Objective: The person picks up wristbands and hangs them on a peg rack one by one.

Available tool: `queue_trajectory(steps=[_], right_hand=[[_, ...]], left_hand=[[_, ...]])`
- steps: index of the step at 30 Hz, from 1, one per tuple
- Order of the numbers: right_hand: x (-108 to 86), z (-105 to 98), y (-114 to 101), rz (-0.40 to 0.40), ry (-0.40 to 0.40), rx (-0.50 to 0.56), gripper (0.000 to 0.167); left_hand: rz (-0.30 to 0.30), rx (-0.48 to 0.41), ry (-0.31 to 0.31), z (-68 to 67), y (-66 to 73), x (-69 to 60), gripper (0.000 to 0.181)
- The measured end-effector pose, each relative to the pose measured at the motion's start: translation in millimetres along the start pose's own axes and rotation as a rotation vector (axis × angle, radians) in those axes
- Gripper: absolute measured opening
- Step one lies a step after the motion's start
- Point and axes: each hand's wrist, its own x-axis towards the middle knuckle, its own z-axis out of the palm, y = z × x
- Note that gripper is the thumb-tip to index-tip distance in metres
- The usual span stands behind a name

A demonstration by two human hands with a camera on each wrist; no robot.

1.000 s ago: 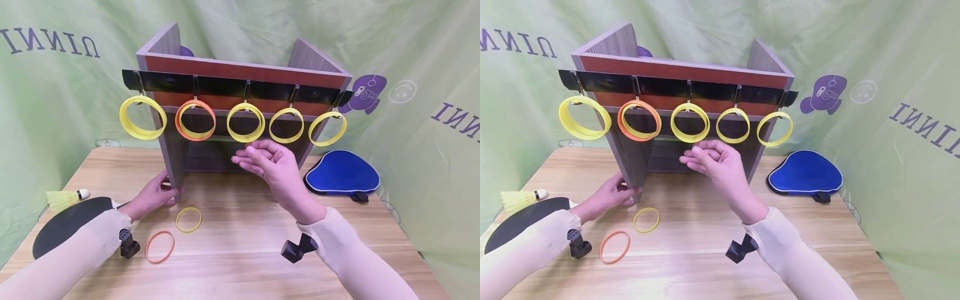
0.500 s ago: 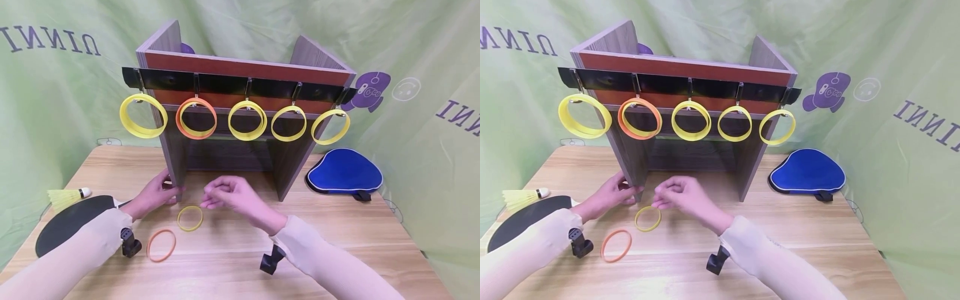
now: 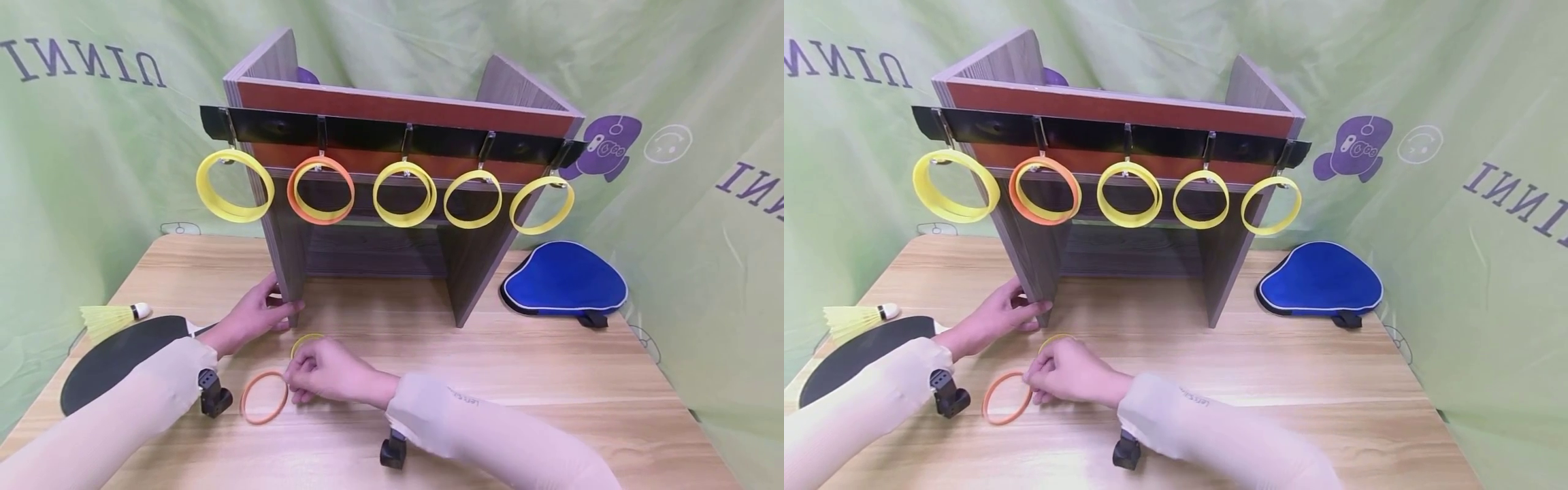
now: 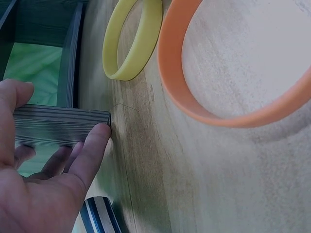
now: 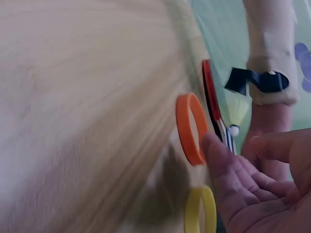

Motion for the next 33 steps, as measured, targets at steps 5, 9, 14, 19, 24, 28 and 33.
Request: queue_trajectory(steps=[5,9,14,19,24,28,33], right_hand=[[5.6,11,0,0.007,-0.010,-0.196,0.013],[6.3,15,0,0.022,0.000,-0.286,0.016],[7.6,17,1,0.042,0.032,-0.372,0.024],[9.7,19,1,0.040,0.019,-0.473,0.035],[12.1,21,3,0.047,0.015,-0.537,0.046],[14.2,22,4,0.054,0.012,-0.561,0.048],[15.1,22,5,0.057,0.009,-0.487,0.039]], left_hand=[[-0.009,-0.003,0.002,-0.6,-0.7,1.0,0.066],[-0.004,-0.017,0.002,-0.1,-0.7,1.8,0.066],[0.000,-0.027,-0.003,1.1,-1.3,1.8,0.067],[-0.004,-0.028,-0.005,1.7,-2.2,1.3,0.069],[-0.007,-0.022,-0.011,1.2,-2.6,0.8,0.070],[0.000,-0.012,-0.009,0.3,-2.0,0.4,0.069],[0.011,-0.006,-0.001,-0.4,-0.9,0.5,0.068]])
